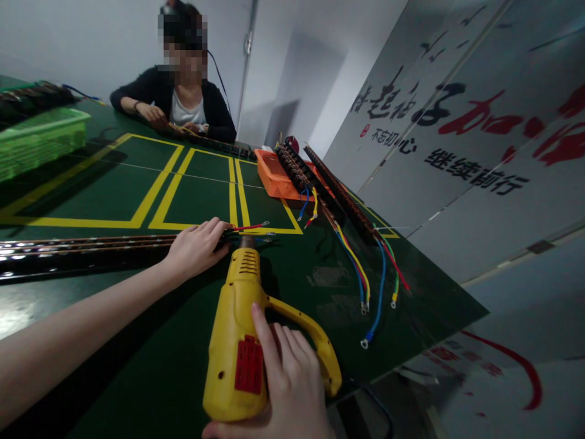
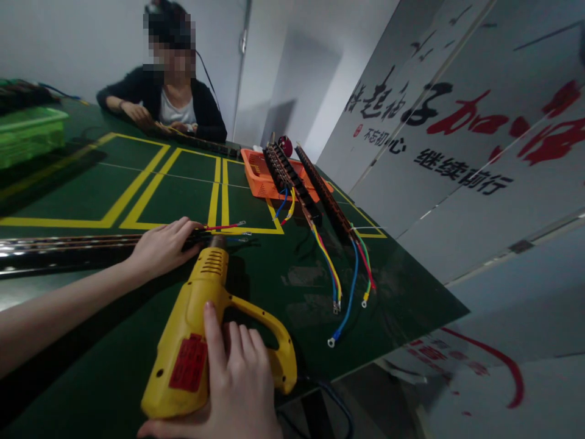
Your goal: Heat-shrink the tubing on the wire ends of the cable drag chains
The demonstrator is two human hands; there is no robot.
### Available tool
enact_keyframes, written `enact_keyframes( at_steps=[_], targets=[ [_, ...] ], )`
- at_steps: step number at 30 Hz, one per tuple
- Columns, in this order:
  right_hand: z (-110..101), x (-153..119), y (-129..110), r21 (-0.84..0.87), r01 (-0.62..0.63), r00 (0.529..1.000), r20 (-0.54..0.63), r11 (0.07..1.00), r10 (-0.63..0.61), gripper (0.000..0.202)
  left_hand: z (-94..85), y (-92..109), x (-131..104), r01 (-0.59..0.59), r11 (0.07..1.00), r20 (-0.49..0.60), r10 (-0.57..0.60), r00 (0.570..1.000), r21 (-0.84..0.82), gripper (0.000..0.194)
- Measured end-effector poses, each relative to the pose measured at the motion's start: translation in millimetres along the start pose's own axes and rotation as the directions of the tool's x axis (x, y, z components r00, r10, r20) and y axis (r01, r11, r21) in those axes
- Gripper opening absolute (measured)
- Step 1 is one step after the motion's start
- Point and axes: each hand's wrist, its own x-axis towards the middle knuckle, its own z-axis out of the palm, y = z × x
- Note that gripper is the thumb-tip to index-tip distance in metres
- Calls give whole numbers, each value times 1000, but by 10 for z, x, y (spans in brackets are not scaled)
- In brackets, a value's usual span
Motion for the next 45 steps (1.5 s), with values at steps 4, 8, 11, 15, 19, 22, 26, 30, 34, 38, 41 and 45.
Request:
enact_keyframes(
  at_steps=[4,8,11,15,19,22,26,30,34,38,41,45],
  targets=[
    [-5,9,-6,40,-10,999,48,999,8,121,-8,1,6,6,1000,6,-6,1000,-7,33],
    [-31,33,7,68,-19,997,73,997,14,123,-4,-11,3,-8,1000,2,8,1000,-19,35],
    [-52,42,44,87,-37,996,86,995,30,124,-10,-14,0,-19,1000,9,19,1000,-6,36],
    [-81,36,161,116,-45,994,108,992,33,129,-31,1,3,-22,1000,29,22,999,18,39],
    [-111,36,314,95,-85,991,111,992,74,130,-45,20,13,-19,1000,67,19,998,7,41],
    [-122,54,400,70,-132,987,102,989,125,129,-43,26,14,-17,1000,71,19,997,-23,40],
    [-119,79,443,37,-148,987,71,988,145,128,-30,27,7,-8,998,50,12,999,-70,37],
    [-108,87,442,40,-159,985,81,987,155,129,-24,30,5,-23,996,32,26,999,-88,34],
    [-115,80,428,54,-179,980,102,982,173,130,-18,34,8,-38,996,25,40,999,-80,31],
    [-153,54,383,50,-195,972,145,980,186,135,1,31,9,-47,998,38,48,998,-39,31],
    [-165,30,311,57,-169,970,184,984,157,139,20,23,9,-49,998,36,50,998,-39,30],
    [-115,28,156,73,-115,977,191,991,99,133,33,11,11,-48,997,24,50,998,-55,31]
  ],
)
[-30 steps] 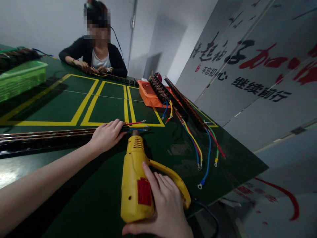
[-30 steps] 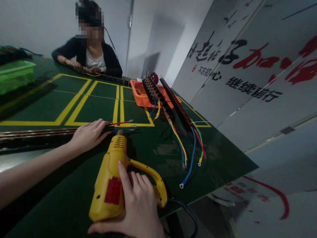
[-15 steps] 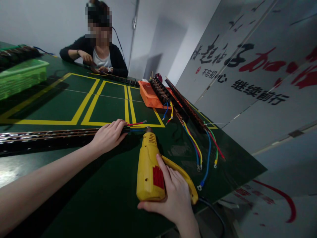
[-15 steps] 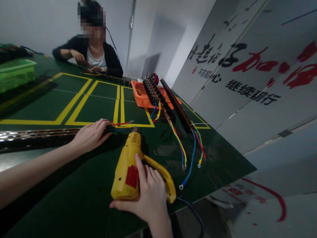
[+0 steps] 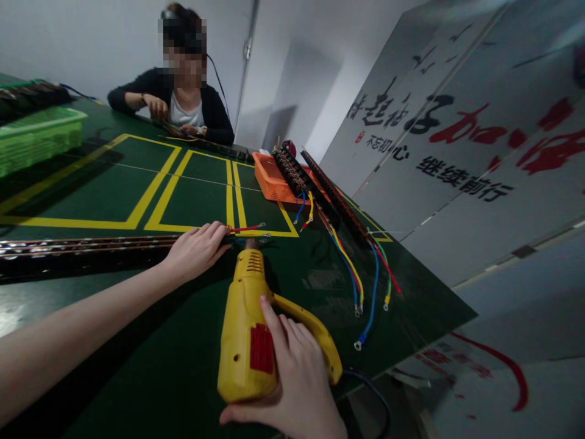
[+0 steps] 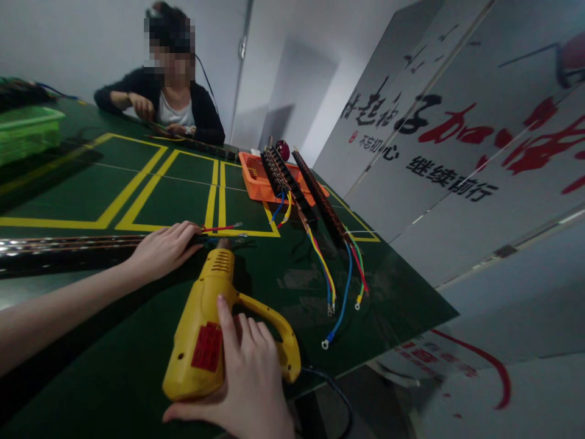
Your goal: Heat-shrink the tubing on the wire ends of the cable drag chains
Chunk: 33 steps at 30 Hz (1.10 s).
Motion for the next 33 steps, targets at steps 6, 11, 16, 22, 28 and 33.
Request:
enact_keyframes(
  at_steps=[6,11,16,22,28,33],
  targets=[
    [119,25,-160,-9,47,998,-37,999,-47,128,-12,-11,10,-3,1000,-33,2,999,-28,31],
    [107,36,-146,11,42,999,-11,999,-42,129,-8,-23,10,-32,999,-51,30,998,-29,30],
    [83,47,-116,35,29,1000,1,999,-29,133,-25,-19,5,-32,998,-70,29,997,-49,29],
    [41,50,-20,41,37,998,-42,998,-35,130,-36,-16,5,-26,998,-60,22,998,-56,30],
    [-3,66,145,-5,8,998,-68,1000,-8,133,-51,-11,3,-34,999,-41,34,999,-8,30],
    [-36,87,284,-30,-47,995,-93,998,44,132,-40,-27,8,-48,999,-26,49,998,26,31]
  ],
)
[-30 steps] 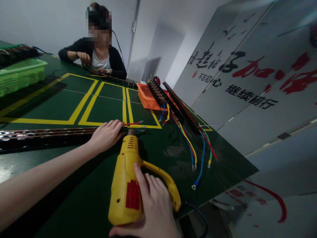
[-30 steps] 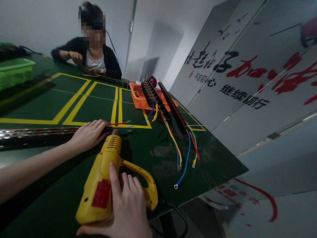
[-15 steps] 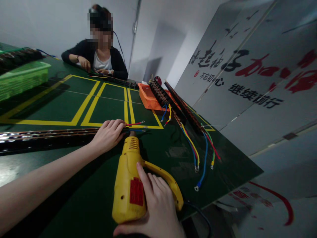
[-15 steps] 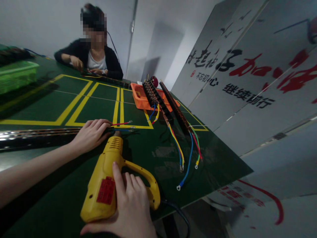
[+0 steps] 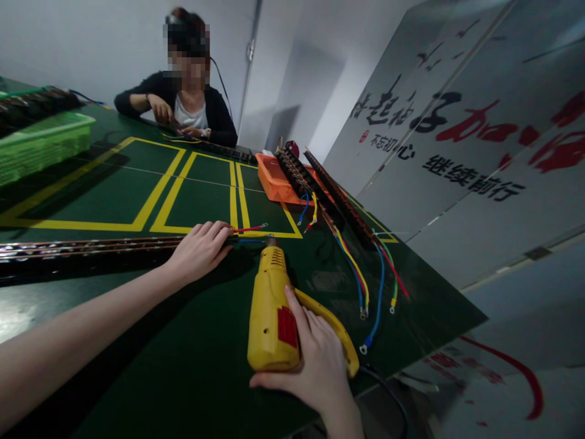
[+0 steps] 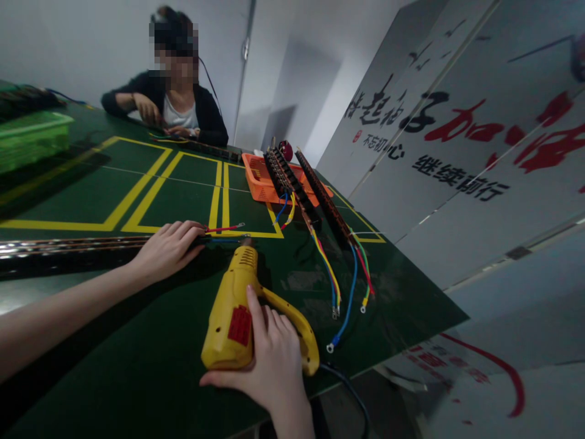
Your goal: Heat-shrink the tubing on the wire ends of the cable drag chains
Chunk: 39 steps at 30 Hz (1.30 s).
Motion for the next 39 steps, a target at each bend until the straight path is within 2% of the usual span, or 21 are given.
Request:
enact_keyframes(
  at_steps=[12,26,30,39],
  targets=[
    [24,-32,-6,-40,15,999,-33,999,-17,130,29,8,3,-13,1000,-4,14,1000,10,28],
    [183,-98,-405,-22,157,986,-60,987,-158,124,46,-8,-5,-54,998,-35,55,998,18,24],
    [182,-100,-409,-30,167,984,-62,986,-168,123,43,-13,-4,-50,999,-30,51,998,14,25],
    [139,-91,-347,33,128,992,13,991,-128,124,59,-34,-6,-46,999,-43,45,998,-27,25]
  ],
)
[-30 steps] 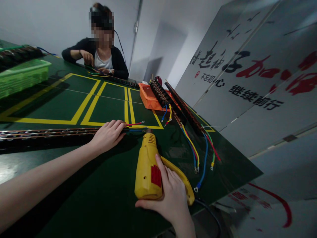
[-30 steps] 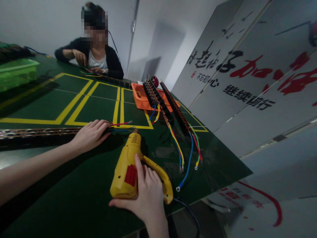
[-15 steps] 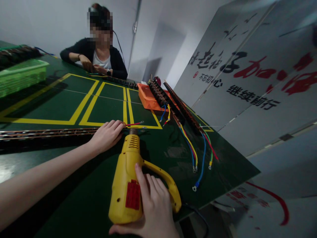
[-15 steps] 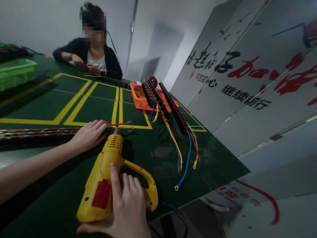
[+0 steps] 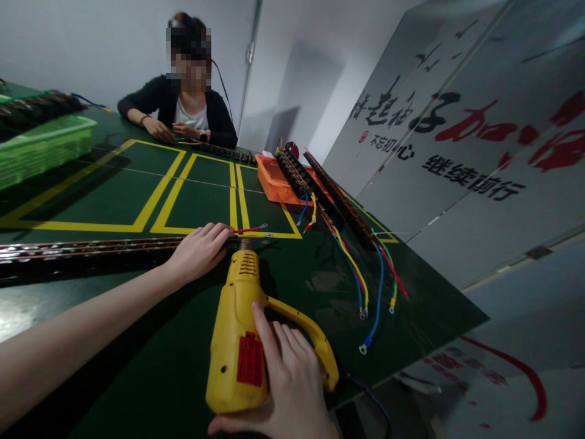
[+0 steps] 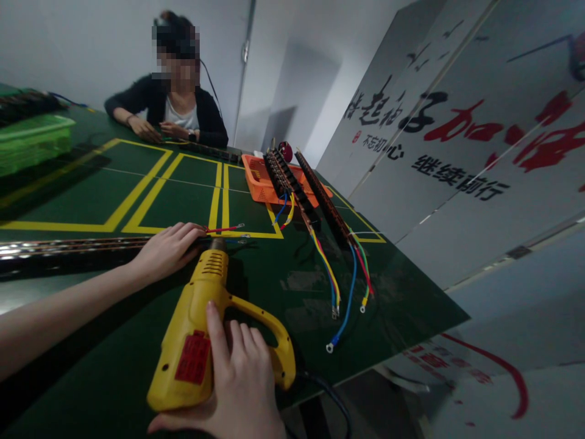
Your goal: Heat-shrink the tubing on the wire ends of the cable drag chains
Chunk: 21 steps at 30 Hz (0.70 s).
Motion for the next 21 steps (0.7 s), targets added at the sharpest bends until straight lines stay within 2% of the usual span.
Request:
enact_keyframes(
  at_steps=[5,13,21],
  targets=[
    [-58,-6,112,3,-27,1000,-17,1000,27,133,-3,-10,0,-5,999,13,6,1000,-32,25],
    [-116,12,368,-28,-105,994,-15,994,105,134,-9,-6,1,-10,998,-5,10,1000,-69,24],
    [-144,9,410,-36,-136,991,-17,990,135,132,-34,17,-5,-20,998,14,21,1000,-61,26]
  ],
)
